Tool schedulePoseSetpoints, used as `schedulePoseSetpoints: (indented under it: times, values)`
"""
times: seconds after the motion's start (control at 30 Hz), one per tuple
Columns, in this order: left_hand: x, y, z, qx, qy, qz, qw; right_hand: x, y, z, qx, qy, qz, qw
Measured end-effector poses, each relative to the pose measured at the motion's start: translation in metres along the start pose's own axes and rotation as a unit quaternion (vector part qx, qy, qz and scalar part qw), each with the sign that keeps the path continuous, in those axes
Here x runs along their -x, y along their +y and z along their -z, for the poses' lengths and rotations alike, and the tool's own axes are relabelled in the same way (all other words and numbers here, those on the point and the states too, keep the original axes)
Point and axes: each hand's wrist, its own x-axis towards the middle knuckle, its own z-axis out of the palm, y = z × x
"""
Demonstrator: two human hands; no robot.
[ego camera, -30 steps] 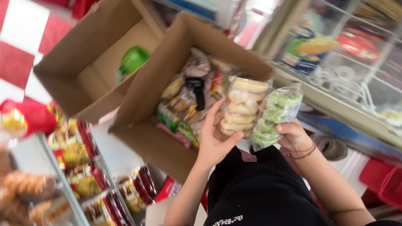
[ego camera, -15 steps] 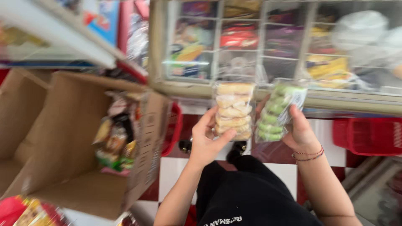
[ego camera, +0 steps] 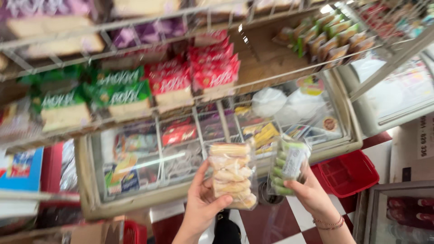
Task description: The person scans various packaged snacks using a handheld scanner and places them onto shelves in a convenience store.
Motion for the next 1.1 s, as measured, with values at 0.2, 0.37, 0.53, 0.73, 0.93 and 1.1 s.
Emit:
schedulePoseSetpoints:
  times: [0.2, 0.37, 0.53, 0.73, 0.93, 1.1]
  values:
    - [-0.072, 0.032, -0.012, -0.058, -0.009, -0.07, 0.996, -0.054, -0.065, 0.008, -0.012, 0.029, 0.09, 0.995]
    - [-0.135, 0.053, -0.015, -0.093, -0.017, -0.137, 0.986, -0.099, -0.096, 0.015, -0.018, 0.031, 0.126, 0.991]
    - [-0.195, 0.096, -0.045, -0.195, -0.02, -0.197, 0.961, -0.129, -0.125, 0.023, -0.014, 0.066, 0.143, 0.987]
    - [-0.249, 0.172, -0.136, -0.215, -0.125, -0.257, 0.934, -0.165, -0.187, 0.038, -0.021, 0.024, 0.236, 0.971]
    - [-0.313, 0.218, -0.231, -0.365, -0.152, -0.356, 0.847, -0.211, -0.263, 0.072, -0.019, -0.035, 0.3, 0.953]
    - [-0.389, 0.236, -0.29, -0.53, -0.044, -0.47, 0.705, -0.237, -0.342, 0.084, 0.037, -0.034, 0.323, 0.945]
